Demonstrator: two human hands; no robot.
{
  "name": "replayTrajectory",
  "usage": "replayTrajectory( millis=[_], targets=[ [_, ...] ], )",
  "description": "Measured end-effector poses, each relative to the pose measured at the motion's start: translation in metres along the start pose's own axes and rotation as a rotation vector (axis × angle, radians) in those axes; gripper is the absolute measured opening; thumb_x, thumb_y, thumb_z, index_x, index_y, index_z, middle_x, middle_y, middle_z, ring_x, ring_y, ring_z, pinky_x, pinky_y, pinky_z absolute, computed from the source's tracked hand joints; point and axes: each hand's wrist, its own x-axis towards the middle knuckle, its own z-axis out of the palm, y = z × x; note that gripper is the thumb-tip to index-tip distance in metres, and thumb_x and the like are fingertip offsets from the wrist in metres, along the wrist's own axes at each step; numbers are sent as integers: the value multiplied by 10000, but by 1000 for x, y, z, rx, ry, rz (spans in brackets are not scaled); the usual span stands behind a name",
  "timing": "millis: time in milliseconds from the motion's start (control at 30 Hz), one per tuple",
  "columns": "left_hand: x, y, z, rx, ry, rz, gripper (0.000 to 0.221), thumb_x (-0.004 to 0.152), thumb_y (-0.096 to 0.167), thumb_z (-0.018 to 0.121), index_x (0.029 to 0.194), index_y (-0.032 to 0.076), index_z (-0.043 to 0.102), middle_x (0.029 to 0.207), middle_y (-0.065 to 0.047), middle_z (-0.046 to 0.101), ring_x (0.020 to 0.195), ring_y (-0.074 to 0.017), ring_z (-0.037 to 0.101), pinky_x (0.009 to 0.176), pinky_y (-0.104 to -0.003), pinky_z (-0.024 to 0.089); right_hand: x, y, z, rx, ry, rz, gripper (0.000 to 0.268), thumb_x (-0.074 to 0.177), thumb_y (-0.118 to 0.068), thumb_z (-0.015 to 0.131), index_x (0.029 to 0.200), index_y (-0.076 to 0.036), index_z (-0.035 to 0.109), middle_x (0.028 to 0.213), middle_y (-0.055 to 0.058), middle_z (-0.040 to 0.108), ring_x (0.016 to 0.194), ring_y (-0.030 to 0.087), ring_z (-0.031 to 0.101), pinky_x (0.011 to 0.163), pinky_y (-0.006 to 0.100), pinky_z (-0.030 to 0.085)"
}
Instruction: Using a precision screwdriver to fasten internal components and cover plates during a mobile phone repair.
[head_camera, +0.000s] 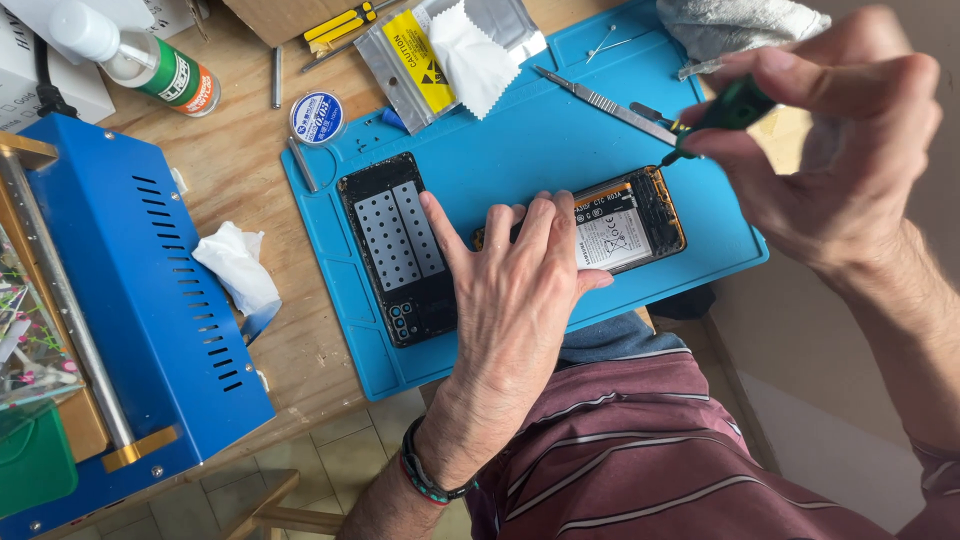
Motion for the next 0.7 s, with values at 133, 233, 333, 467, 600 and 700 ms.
replayTrajectory(
  millis=[133, 233, 333, 467, 600, 700],
  targets=[
    [0, 0, 0, -1, -3, 1, 930, 681, 697, 859, 1349, 68, 704, 1157, 28, 652, 990, -228, 568, 1186, -852, 241, -7, 5, -6, -143, 29, 13, 714, 996, -70, 1049, 1465, 89, 535, 1296, 325, 479, 1036, 426, 729, 1095, 584, 625],
    [0, 0, 0, -4, 13, -5, 942, 653, 706, 883, 1328, 73, 712, 1122, 35, 628, 995, -222, 562, 1192, -845, 249, 7, -4, 2, 251, -98, 103, 339, 1229, 67, 337, 1498, -93, 210, 1577, 334, 251, 1666, 420, 302, 1371, 712, 511],
    [0, 0, 0, -9, 11, -13, 932, 651, 690, 885, 1334, 77, 720, 1130, 31, 640, 1002, -236, 569, 1192, -844, 253, -12, 7, -10, -30, 9, 13, 594, 1110, 72, 826, 1489, 36, 371, 1271, 401, 492, 992, 494, 767, 817, 472, 639],
    [0, 0, 0, 0, 18, -8, 937, 650, 711, 872, 1324, 78, 722, 1115, 37, 622, 991, -226, 562, 1189, -843, 261, 0, -4, -5, -44, -65, 98, 419, 1156, 8, 613, 1506, 57, 386, 1305, 301, 518, 1341, 503, 551, 1173, 637, 511],
    [0, 0, 2, -8, 28, -7, 937, 647, 710, 882, 1321, 80, 724, 1097, 43, 607, 977, -217, 556, 1185, -848, 264, -13, 7, -17, -38, -37, 94, 694, 1036, 96, 931, 1448, 53, 374, 1301, 321, 377, 1030, 486, 772, 894, 465, 645],
    [0, 0, 1, -9, 25, -6, 933, 651, 706, 875, 1323, 76, 726, 1106, 40, 613, 981, -219, 557, 1183, -850, 264, -3, 3, -10, -50, -75, 65, 591, 1113, -102, 733, 1539, 39, 349, 1347, 359, 413, 1072, 545, 781, 847, 542, 636]
  ],
)
